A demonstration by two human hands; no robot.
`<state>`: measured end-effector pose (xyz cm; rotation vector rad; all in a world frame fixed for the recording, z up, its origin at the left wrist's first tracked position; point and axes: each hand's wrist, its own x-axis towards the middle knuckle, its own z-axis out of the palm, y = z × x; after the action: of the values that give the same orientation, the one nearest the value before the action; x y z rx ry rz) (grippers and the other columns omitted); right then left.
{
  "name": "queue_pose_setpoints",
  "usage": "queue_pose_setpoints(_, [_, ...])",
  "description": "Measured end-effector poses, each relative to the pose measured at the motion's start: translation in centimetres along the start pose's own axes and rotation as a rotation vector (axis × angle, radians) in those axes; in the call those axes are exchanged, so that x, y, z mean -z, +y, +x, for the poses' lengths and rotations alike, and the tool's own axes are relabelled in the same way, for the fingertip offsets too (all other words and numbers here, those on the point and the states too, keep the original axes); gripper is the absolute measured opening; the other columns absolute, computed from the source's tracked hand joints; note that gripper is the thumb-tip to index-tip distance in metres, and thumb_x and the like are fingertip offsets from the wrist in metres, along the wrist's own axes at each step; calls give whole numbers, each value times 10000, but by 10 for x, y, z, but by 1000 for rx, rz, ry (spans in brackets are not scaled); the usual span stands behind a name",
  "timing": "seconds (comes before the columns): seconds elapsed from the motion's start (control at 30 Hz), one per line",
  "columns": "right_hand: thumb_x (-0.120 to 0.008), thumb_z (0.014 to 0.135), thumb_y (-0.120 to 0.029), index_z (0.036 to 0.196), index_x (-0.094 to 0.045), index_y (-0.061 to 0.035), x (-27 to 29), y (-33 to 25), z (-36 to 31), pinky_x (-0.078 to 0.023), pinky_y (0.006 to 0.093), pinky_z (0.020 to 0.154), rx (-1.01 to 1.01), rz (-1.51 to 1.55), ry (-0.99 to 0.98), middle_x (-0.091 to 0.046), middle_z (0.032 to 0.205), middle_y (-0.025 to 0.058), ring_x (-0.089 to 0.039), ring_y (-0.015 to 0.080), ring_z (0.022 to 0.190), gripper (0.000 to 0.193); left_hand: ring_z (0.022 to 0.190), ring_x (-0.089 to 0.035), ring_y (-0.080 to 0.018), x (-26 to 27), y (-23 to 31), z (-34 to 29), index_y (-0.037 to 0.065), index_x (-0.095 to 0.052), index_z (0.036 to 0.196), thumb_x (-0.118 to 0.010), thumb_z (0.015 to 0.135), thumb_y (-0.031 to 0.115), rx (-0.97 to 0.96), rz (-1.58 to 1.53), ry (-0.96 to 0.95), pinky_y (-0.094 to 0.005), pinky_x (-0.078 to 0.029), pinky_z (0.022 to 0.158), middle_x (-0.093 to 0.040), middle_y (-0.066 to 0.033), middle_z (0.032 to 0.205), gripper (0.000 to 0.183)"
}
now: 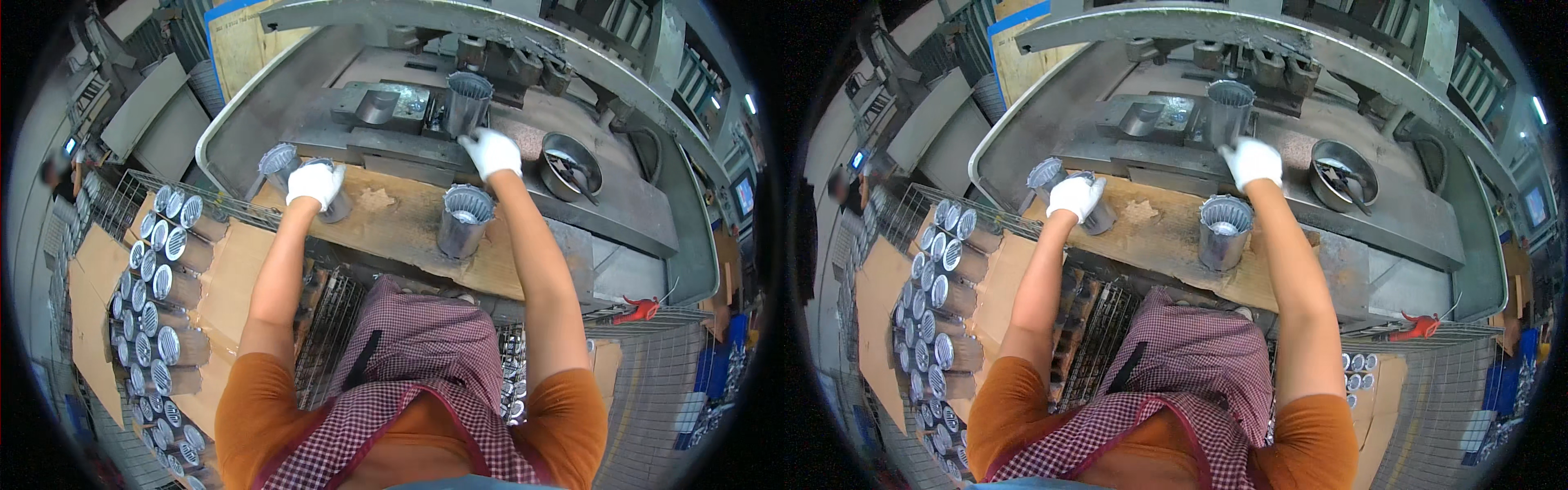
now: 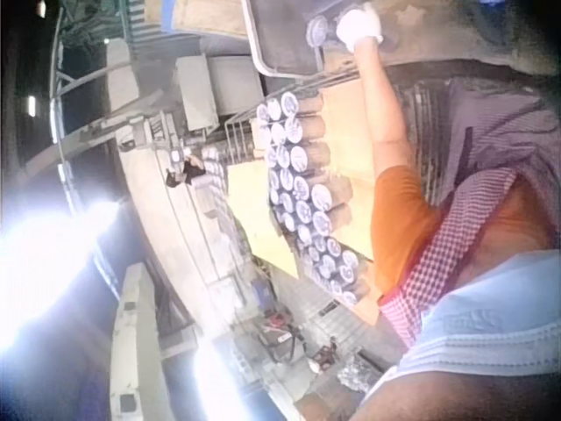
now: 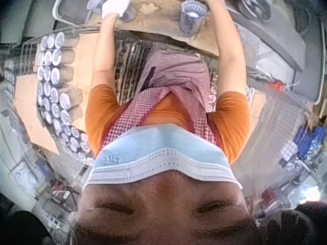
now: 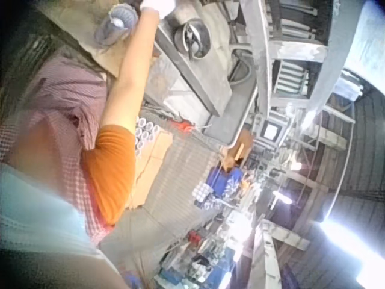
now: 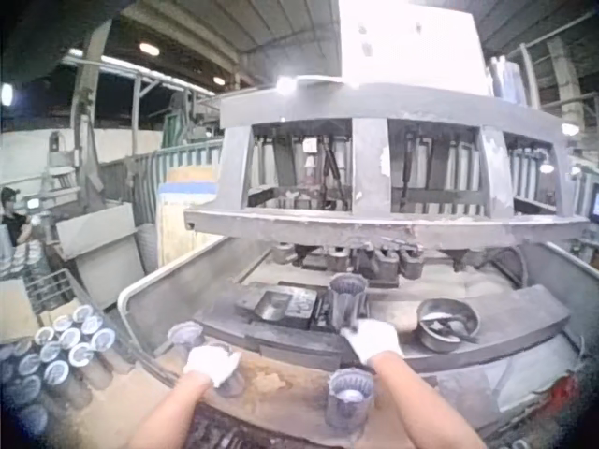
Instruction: The worker picks up metal motor housings from a storage area, places them into a machine fixture, uses a manual pressure applicator to apply a substance inside, and سپس stacks the completed parts into a large metal crate.
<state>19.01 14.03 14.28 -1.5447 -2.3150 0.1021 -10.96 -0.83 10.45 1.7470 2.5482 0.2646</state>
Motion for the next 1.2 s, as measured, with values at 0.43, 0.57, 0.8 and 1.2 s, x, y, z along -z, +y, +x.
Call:
queue_pose_setpoints(0.43, [-669,827,-228,952,-706,-81,67,209,-241,-510,360,745,-318,-159,576,-689,906,98,-659,254,789,197,1070,-554,-251,21,59,71,-41,-568,1146,-606,848,241,-125,-1495,201,-327,-410,932,-608,-153,1142,412])
queue_pose_setpoints(0.57, [-655,840,-266,952,-704,-72,78,240,-278,-504,366,748,-513,-206,523,-691,901,116,-654,269,823,230,1027,-579,-293,1,76,105,-5,-608,1130,-642,816,346,-160,-945,257,-343,-432,877,-635,-161,1110,472])
queue_pose_setpoints(0.8, [-668,838,-253,1030,-686,-72,54,267,-292,-489,394,784,-637,-38,580,-677,992,141,-635,304,875,264,1078,-577,-317,-6,101,113,110,-677,1075,-592,804,540,-90,46,258,-404,-451,909,-625,-128,1160,515])
queue_pose_setpoints(1.2, [-724,784,-442,1190,-576,22,34,347,-344,-443,395,934,-874,71,905,-500,1310,201,-555,295,1110,635,1158,-526,-348,-46,115,20,50,-536,1286,-658,769,528,11,-751,370,-455,-396,978,-533,-191,1286,715])
